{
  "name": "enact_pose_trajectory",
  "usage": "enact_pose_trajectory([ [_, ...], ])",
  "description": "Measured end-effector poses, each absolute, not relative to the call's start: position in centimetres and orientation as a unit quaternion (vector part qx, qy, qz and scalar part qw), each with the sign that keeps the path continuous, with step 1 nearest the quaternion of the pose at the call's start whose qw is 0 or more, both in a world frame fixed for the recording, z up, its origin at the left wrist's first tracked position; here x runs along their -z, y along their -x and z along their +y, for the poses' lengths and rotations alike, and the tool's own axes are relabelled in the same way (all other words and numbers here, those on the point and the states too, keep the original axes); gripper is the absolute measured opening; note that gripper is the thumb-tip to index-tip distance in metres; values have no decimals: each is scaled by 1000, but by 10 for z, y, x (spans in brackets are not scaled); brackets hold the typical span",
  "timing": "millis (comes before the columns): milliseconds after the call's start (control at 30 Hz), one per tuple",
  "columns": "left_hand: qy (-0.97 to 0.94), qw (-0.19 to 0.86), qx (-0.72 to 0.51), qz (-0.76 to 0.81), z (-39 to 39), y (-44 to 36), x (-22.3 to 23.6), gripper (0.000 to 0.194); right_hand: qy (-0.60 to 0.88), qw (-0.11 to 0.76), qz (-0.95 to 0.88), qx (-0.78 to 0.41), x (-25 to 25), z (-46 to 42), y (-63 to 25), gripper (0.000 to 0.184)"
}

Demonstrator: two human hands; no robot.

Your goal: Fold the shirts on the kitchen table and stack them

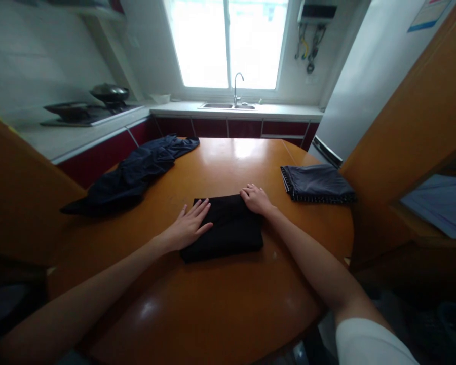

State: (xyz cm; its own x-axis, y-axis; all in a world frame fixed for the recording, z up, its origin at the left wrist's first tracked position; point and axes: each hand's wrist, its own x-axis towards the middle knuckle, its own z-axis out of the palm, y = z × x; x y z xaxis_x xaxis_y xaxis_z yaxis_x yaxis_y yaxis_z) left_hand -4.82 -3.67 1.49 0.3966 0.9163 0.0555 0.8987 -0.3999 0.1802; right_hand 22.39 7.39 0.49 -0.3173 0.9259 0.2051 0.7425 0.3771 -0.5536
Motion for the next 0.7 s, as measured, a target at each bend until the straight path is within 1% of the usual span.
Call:
enact_pose_trajectory([
  [67,-838,54,-87,535,-45,42,-26,62,529,291,-774,-192,-3,80,-229,38],
  [133,-864,48,-107,489,-60,32,-38,60,534,316,-760,-195,-1,85,-232,41],
  [200,-904,44,-118,409,-78,20,-44,62,535,341,-746,-203,1,89,-232,41],
  [300,-943,23,-103,315,-102,3,-41,68,516,368,-741,-224,1,92,-231,36],
  [433,-955,-23,-68,288,-111,-6,-26,60,476,367,-755,-263,-3,89,-232,29],
  [567,-953,-37,-50,298,-106,-1,-23,66,445,349,-770,-296,-10,85,-238,33],
  [700,-959,-23,-36,280,-99,10,-30,69,433,332,-779,-308,-18,81,-251,32],
])
